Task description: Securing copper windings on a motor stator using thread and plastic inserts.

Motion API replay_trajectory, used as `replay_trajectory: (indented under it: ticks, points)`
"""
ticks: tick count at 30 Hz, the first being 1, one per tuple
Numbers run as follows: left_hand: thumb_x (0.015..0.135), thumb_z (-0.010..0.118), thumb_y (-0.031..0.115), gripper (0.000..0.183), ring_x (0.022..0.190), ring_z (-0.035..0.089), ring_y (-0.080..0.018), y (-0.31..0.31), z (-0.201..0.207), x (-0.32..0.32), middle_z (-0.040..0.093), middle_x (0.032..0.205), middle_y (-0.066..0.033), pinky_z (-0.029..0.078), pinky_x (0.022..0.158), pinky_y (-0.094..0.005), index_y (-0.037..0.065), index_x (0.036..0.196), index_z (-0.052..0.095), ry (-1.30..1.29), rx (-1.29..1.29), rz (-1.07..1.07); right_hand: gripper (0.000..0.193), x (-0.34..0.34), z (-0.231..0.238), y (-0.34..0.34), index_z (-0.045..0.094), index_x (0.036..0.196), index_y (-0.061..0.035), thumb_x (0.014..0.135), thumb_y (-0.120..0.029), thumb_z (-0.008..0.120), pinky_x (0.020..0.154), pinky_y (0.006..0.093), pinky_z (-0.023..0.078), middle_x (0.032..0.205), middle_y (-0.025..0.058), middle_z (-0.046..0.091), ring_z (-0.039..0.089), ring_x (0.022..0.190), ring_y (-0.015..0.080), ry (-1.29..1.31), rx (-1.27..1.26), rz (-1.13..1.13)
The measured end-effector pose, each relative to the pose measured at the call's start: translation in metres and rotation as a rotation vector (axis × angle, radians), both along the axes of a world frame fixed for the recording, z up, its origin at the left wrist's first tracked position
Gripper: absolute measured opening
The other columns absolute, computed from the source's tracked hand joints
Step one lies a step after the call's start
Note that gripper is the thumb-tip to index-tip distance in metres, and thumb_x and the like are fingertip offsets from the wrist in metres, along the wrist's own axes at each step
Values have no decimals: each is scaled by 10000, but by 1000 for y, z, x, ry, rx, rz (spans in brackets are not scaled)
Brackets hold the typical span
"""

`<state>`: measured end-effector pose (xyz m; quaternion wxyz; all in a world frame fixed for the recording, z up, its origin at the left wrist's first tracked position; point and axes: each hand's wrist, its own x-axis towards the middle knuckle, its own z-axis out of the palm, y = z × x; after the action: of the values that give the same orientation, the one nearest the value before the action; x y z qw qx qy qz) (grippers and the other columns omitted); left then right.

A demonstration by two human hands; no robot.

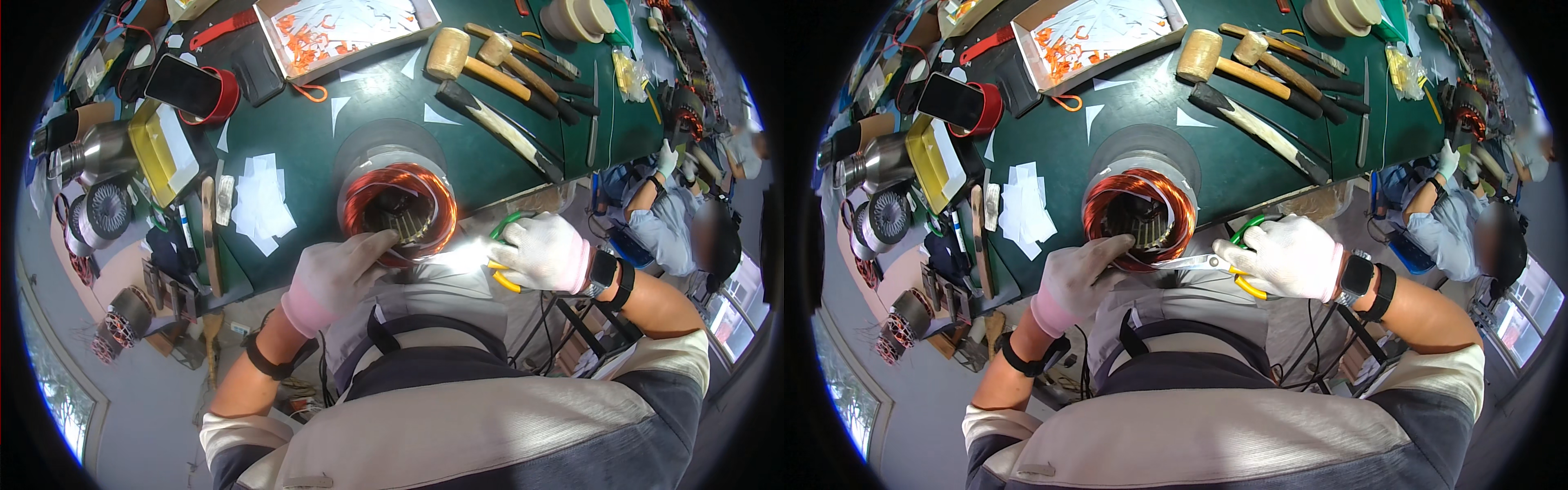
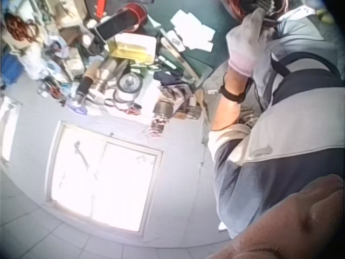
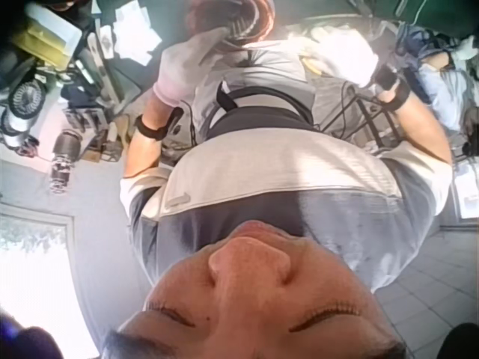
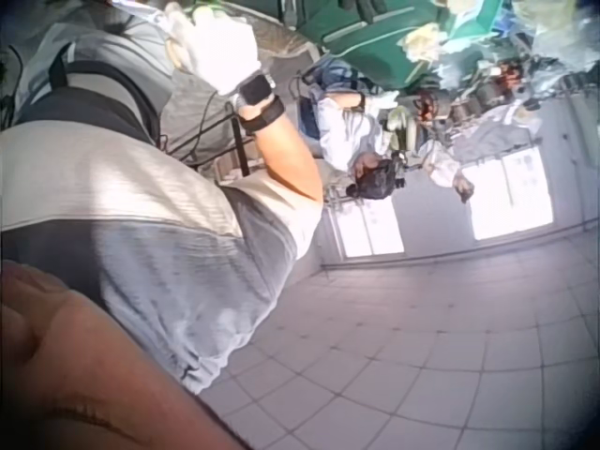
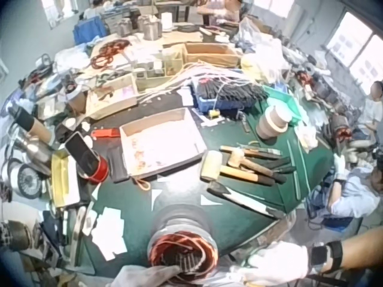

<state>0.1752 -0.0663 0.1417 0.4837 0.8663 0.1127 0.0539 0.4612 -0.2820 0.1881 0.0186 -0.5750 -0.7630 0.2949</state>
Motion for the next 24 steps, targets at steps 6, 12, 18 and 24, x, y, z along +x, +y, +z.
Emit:
replay_trajectory:
  ticks: [6,12,18,24]
  points:
    - [734,858,-9,583,908,778,-338,-3,-3,-1,784,1130,-150,627,741,-387,44,1285,677,-34,-12,9,501,-21,14,1,662,1371,-152,910,-320,764,573,389,563,844,64,597,667,661,247,33,-79,-126]
    - [758,867,19,580,855,767,-333,-9,-4,-3,783,1110,-141,611,703,-379,72,1302,674,-52,-11,47,510,-39,45,8,675,1401,-125,932,-315,740,622,416,579,892,99,648,700,705,300,89,-304,-303]
    - [808,847,82,517,798,754,-301,-20,-10,-7,780,1118,-134,595,671,-368,74,1301,691,-36,31,62,516,-32,50,9,716,1364,-139,885,-328,765,643,427,586,901,100,682,712,730,317,96,-325,-338]
    - [834,833,124,478,752,741,-285,-26,-12,-6,780,1089,-128,585,649,-358,61,1290,703,-13,40,83,538,-26,55,19,710,1376,-129,883,-337,761,644,439,584,877,110,679,709,723,338,74,-350,-286]
